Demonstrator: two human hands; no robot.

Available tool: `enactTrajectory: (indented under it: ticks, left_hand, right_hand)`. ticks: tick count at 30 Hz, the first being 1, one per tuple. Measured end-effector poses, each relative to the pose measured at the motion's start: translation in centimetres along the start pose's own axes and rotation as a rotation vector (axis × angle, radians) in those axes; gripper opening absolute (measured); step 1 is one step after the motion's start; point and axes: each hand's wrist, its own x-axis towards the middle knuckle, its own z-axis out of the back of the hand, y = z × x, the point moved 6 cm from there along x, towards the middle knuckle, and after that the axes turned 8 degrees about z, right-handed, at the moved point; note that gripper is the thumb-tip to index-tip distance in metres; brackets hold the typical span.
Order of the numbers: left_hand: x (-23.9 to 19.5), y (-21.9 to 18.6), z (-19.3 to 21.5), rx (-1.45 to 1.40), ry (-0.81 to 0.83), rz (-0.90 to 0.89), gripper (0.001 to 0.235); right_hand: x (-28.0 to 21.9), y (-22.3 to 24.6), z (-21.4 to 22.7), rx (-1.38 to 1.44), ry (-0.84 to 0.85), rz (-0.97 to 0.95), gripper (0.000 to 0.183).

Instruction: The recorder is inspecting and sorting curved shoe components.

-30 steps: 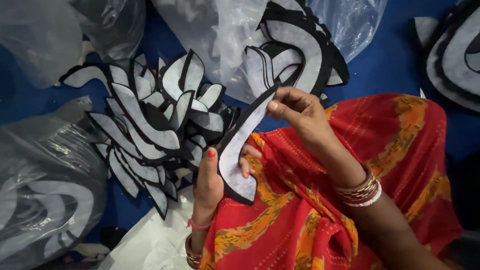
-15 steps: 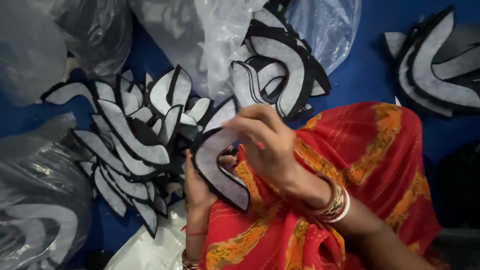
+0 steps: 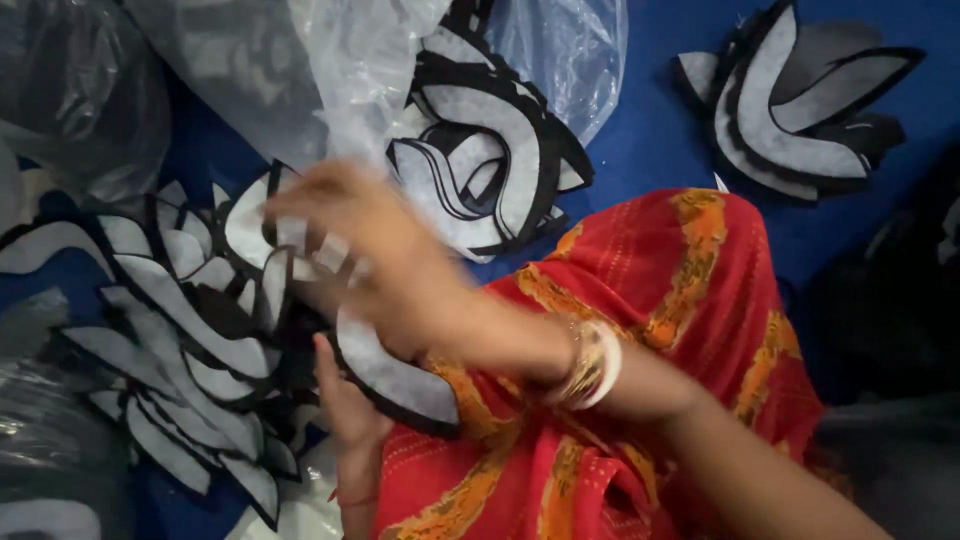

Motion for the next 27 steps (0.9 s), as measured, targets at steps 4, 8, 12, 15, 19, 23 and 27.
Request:
enactTrajectory:
  ticks: [4, 8, 12, 15, 19, 23, 27]
  left_hand:
    - [-0.4, -0.7, 0.8, -0.013, -0.038, -0.023, 0.069]
    - [-1.0, -0.8, 0.0, 0.021, 0.005, -0.06, 0.071]
    - [-1.4, -1.8, -0.9, 0.065, -0.038, -0.078, 0.071]
    - [-1.6, -2.0, -0.8, 0.075, -0.013, -0.111, 0.072]
    - [-1.8, -2.5, -0.6, 0.117, -0.027, -0.165, 0.073]
    - [-1.7, -2.6, -0.6, 0.117, -0.032, -0.162, 0.073]
    - [-1.6, -3.2, -0.4, 0.124, -0.022, -0.167, 0.076]
  right_hand:
    - [-5.9, -13.6, 9.4, -0.38, -0.052, -0.04, 0.045]
    - [-9.1, -19.8, 16.9, -0.727, -0.123, -0.4, 0.033]
    - [-8.1, -19.7, 15.2, -0.825, -0.082, -0.562, 0.063]
    - [-8.6, -20.4, 13.4, -0.961, -0.057, -0.486, 0.077]
    - [-7.8, -17.3, 13.6, -0.978, -0.137, -0.42, 0.068]
    - [-7.9, -15.4, 14.8, -0.911, -0.253, -0.34, 0.054]
    - [-6.8, -12.5, 16.4, -0.7, -0.279, -0.236, 0.035]
